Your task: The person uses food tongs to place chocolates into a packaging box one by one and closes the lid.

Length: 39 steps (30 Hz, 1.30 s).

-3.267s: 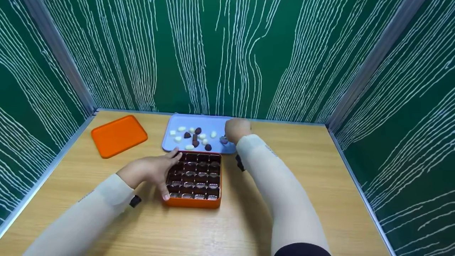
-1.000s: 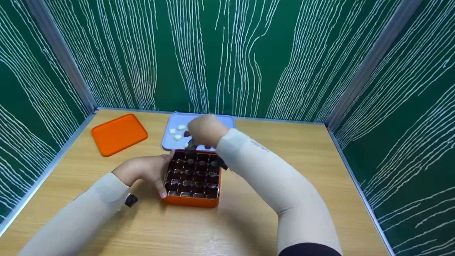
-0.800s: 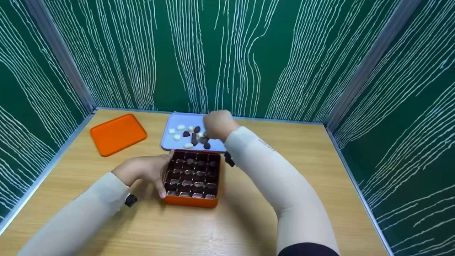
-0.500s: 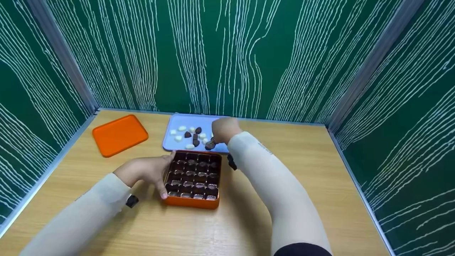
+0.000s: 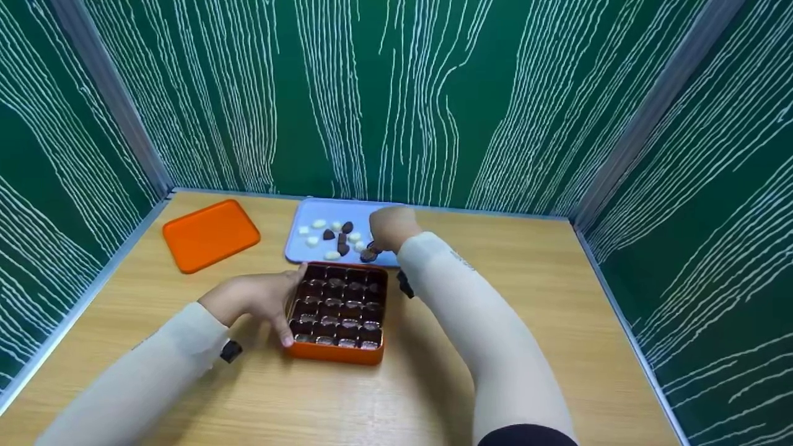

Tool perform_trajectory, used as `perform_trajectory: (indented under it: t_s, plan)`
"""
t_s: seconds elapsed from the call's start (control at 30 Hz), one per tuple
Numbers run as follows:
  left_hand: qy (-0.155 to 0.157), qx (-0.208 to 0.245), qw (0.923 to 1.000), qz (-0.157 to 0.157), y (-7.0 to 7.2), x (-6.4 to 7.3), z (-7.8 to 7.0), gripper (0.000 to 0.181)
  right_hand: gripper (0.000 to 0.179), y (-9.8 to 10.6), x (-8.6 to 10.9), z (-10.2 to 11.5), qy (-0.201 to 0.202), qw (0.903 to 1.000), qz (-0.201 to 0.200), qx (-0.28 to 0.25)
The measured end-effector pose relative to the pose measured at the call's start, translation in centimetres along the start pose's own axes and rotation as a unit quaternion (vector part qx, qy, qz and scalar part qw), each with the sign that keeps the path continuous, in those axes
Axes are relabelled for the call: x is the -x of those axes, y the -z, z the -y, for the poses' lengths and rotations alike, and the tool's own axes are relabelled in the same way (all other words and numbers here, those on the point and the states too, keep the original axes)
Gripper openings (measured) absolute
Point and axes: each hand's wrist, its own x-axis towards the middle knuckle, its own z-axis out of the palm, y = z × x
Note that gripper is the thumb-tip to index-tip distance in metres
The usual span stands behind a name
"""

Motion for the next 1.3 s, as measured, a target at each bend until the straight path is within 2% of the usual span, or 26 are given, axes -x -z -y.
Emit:
perform_trajectory:
  t_s: [0.23, 0.37, 0.73, 1.0, 1.13, 1.3]
  plan:
    - [0.008, -0.009, 0.9999, 0.0, 0.1, 0.1, -0.1, 0.179, 0.027, 0.3, 0.6, -0.6, -0.002, 0.9998, -0.003, 0.022]
    - [-0.001, -0.004, 1.0, 0.0, 0.0, 0.0, -0.2, 0.177, 0.033, -0.1, 0.5, -0.8, -0.002, 0.9992, -0.004, 0.04]
    - [-0.008, 0.004, 1.0, -0.001, 0.0, 0.0, 0.0, 0.177, 0.033, -0.2, 0.2, -0.4, -0.008, 0.9992, 0.014, 0.038]
    - [-0.005, 0.006, 1.0, -0.001, 0.1, 0.2, 0.0, 0.177, 0.031, 0.8, 1.0, -0.6, 0.004, 0.9996, -0.018, 0.019]
    - [-0.004, 0.006, 1.0, -0.003, -0.1, 0.1, 0.1, 0.177, 0.025, 2.4, 2.0, 0.4, 0.023, 0.9983, -0.039, 0.038]
    - [-0.018, -0.002, 0.9998, -0.011, -0.3, -0.2, 0.4, 0.177, 0.033, 3.9, 3.2, 3.3, 0.063, 0.9945, -0.056, 0.062]
